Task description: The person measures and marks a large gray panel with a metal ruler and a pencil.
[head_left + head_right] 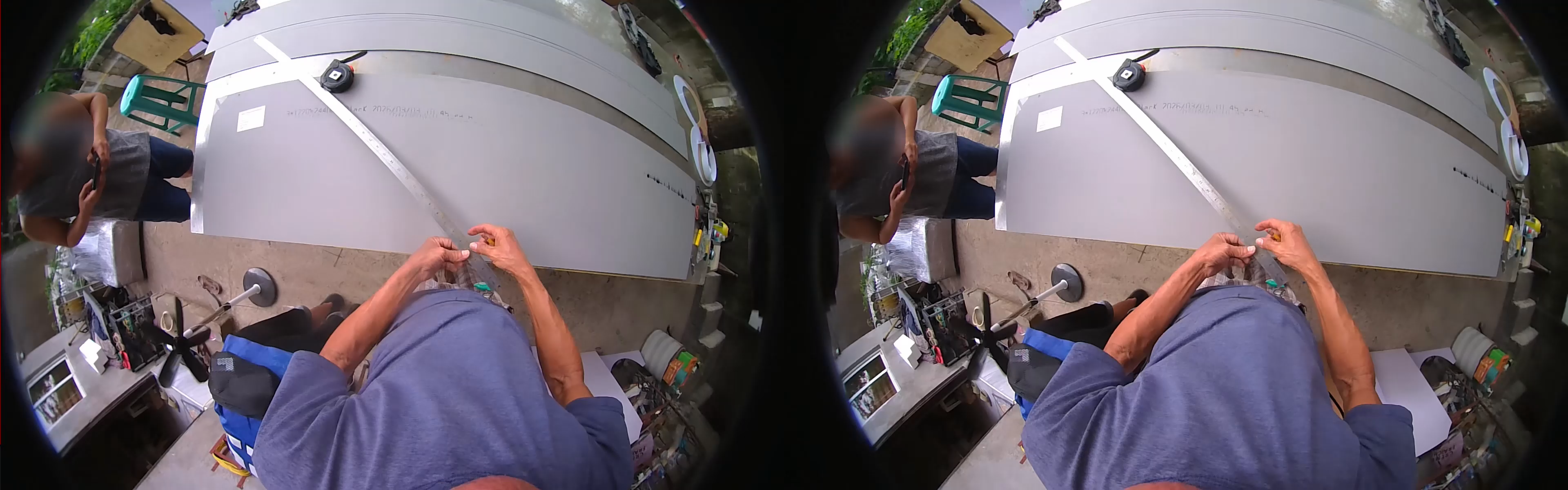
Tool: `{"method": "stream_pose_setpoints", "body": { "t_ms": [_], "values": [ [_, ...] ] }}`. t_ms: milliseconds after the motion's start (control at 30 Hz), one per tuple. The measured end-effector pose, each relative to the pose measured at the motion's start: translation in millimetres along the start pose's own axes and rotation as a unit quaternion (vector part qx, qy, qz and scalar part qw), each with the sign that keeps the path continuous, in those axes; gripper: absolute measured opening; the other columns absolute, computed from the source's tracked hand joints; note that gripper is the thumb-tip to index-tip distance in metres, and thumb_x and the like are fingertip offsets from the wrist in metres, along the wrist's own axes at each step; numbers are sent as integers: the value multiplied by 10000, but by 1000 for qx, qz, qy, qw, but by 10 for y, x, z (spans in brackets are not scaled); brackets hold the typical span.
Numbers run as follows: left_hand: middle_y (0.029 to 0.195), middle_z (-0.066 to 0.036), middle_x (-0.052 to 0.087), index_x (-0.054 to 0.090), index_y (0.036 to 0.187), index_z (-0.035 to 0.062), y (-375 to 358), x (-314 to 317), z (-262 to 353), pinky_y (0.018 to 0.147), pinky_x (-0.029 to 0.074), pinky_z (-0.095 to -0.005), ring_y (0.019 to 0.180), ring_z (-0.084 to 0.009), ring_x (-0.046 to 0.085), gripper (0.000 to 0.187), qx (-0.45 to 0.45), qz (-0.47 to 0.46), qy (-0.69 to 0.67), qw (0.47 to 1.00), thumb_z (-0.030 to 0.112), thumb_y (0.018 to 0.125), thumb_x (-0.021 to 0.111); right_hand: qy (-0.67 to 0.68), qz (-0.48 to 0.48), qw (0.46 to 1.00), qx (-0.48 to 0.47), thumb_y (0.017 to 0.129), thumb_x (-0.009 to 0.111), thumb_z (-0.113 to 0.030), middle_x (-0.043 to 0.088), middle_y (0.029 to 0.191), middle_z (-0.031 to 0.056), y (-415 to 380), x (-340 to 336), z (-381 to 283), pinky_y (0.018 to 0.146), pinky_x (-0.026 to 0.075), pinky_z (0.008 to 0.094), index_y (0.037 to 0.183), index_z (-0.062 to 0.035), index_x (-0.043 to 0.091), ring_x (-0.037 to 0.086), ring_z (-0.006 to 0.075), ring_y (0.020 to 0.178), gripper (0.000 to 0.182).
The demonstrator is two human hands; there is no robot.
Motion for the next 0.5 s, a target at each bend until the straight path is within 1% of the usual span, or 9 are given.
{"method": "stream_pose_setpoints", "body": {
  "t_ms": [33, 67, 133, 167, 200, 233, 300, 400, 500],
  "values": [
    [808, -62, 705, 716, 933, 7, 4, 71, 36, 654, 548, -266, 718, -155, 663, 244, -11, -18, 30, 999, 211, 875, 838, -1, 5, 1000, 16, 880, 763, -163, 752, 1044, 167, -85, -42, 95, 848, 549, 379, 1173, -30, 727, 702, 227, 943, 324],
    [886, -102, 714, 694, 1022, -45, 15, 102, 97, 654, 553, -263, 766, -169, 677, 327, -2, -22, 33, 999, 217, 883, 833, -21, 1, 1000, 19, 896, 720, -114, 754, 1051, 154, -138, -81, 183, 842, 545, 377, 1181, -69, 730, 697, 220, 937, 289],
    [1113, -180, 679, 592, 1230, -89, 127, 29, 188, 874, 560, -351, 1023, -239, 688, 579, 11, 5, -6, 1000, 355, 916, 792, -47, 12, 999, 12, 908, 697, -103, 759, 1050, 139, -239, -182, 317, 854, 542, 389, 1180, -71, 731, 705, 236, 947, 276],
    [1143, -180, 664, 575, 1248, -79, 158, -8, 250, 948, 534, -392, 1095, -278, 679, 599, 48, 29, -31, 998, 397, 935, 759, -58, 26, 998, 14, 914, 686, -97, 761, 1049, 131, -329, -249, 402, 860, 541, 394, 1180, -72, 731, 708, 244, 952, 270],
    [1164, -172, 658, 582, 1227, -54, 179, -22, 327, 931, 542, -387, 1117, -285, 680, 528, 102, 55, -43, 992, 369, 954, 742, -52, 43, 998, -9, 918, 680, -101, 763, 1065, 130, -382, -285, 594, 885, 539, 409, 1185, -83, 733, 712, 269, 980, 273],
    [1148, -149, 667, 595, 1200, -21, 257, -95, 359, 912, 554, -390, 1108, -276, 690, 469, 113, 89, -75, 987, 360, 963, 732, -49, 64, 996, -32, 923, 675, -105, 765, 1082, 128, -429, -367, 761, 909, 537, 423, 1191, -93, 734, 716, 294, 1008, 275],
    [1069, -93, 699, 606, 1195, 25, 392, -180, 463, 863, 577, -404, 1038, -266, 715, 413, 138, 121, -117, 976, 367, 983, 702, -106, 27, 993, 39, 927, 676, -124, 755, 1151, 132, -592, -667, 711, 961, 530, 440, 1215, -120, 733, 708, 320, 1082, 294],
    [1034, -83, 696, 610, 1157, 45, 587, -148, 603, 858, 573, -420, 1013, -258, 710, 391, 147, 134, -119, 973, 381, 981, 703, -76, 47, 996, -14, 935, 669, -122, 745, 1185, 134, -719, -969, 1105, 974, 531, 438, 1231, -139, 732, 700, 306, 1121, 303],
    [985, -77, 686, 614, 1095, 46, 751, 177, 579, 826, 576, -412, 944, -246, 711, 329, 136, 155, -80, 975, 339, 982, 711, -77, 39, 996, 4, 940, 662, -113, 749, 1177, 132, -880, -1361, 1326, 963, 535, 437, 1231, -144, 735, 701, 308, 1122, 301]
  ]
}}
Point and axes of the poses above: each hand's wrist, its own y-axis towards the middle knuckle, its own x-axis out of the palm, z = x × y, the point moved 1 cm from there along y, towards the middle knuckle
